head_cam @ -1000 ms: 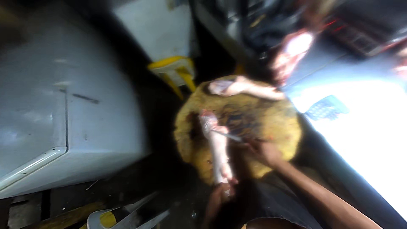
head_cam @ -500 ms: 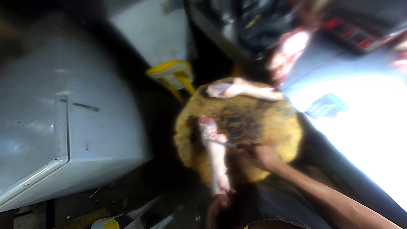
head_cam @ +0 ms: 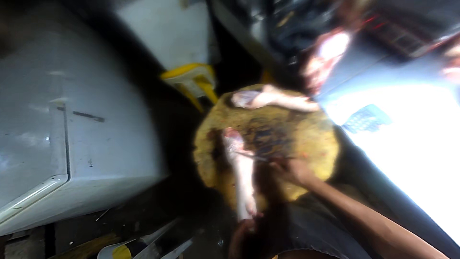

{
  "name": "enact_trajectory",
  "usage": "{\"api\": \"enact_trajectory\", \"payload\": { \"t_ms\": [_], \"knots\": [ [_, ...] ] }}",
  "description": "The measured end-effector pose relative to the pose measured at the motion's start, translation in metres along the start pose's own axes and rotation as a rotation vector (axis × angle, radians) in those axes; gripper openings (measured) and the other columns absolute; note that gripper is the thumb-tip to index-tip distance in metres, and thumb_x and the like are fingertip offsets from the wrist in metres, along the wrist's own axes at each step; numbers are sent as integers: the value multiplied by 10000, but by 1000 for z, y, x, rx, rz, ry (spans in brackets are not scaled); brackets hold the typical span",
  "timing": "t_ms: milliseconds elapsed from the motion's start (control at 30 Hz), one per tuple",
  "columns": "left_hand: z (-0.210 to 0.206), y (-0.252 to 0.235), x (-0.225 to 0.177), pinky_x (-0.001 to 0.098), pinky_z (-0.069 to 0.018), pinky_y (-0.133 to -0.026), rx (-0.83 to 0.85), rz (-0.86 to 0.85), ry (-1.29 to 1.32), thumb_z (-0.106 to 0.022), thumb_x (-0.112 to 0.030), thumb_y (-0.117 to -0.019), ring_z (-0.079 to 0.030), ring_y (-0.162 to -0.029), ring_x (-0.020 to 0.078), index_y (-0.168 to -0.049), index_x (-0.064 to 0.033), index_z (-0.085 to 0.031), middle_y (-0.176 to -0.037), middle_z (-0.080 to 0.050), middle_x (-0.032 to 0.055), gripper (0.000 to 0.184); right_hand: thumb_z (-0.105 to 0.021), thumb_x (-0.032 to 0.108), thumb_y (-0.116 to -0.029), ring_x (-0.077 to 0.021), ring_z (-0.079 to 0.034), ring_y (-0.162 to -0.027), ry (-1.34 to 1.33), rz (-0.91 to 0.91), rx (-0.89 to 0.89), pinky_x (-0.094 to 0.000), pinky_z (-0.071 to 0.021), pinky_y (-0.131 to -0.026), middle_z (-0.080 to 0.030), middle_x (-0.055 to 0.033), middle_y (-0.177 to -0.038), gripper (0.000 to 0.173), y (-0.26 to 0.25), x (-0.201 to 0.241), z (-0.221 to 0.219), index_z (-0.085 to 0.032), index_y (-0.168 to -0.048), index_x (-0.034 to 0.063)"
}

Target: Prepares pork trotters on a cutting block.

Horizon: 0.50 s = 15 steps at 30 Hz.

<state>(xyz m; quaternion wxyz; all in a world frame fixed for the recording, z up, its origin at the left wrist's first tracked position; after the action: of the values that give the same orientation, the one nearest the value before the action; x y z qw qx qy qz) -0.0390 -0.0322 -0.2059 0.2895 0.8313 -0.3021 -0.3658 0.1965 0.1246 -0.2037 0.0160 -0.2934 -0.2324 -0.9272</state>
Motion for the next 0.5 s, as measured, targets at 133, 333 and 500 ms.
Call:
{"api": "enact_trajectory", "payload": {
  "t_ms": [133, 333, 500],
  "knots": [
    [0, -3, -1, 247, -573, -636, 24, -13, -52, -562, -102, -871, -656, -651, 88, -957, -60, -699, -749, -683, 34, 167, -370, 591, -1060, -280, -716, -1035, -96, 16, -4, -557, -547, -922, -749, -82, -1122, 507, 8, 6, -2, -634, -1401, 323],
    [-8, -8, 1, 238, -581, -680, -38, -40, -145, -551, -61, -889, -684, -732, 89, -1012, -50, -670, -836, -712, 46, 171, -368, 579, -1064, -267, -717, -1052, -170, -92, -40, -547, -551, -930, -748, -72, -1154, 506, 27, -22, -22, -637, -1403, 318],
    [-17, -9, -8, 242, -576, -664, -168, -30, -324, -561, -1, -877, -670, -720, 86, -1037, -17, -628, -821, -692, 42, 174, -395, 532, -1076, -221, -723, -977, -276, -89, -50, -490, -560, -901, -755, -63, -1088, 476, 44, -17, -30, -642, -1400, 285]
  ]
}}
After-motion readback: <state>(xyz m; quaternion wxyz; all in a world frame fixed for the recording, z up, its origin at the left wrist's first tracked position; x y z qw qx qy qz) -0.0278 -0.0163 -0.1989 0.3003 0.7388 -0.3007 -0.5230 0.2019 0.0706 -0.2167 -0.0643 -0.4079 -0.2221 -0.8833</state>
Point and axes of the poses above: each hand's wrist, its own y-axis away from the middle knuckle, its own z-axis out of the back of the hand, x = y × z, the point moved 8 cm from there along -y, towards the middle knuckle
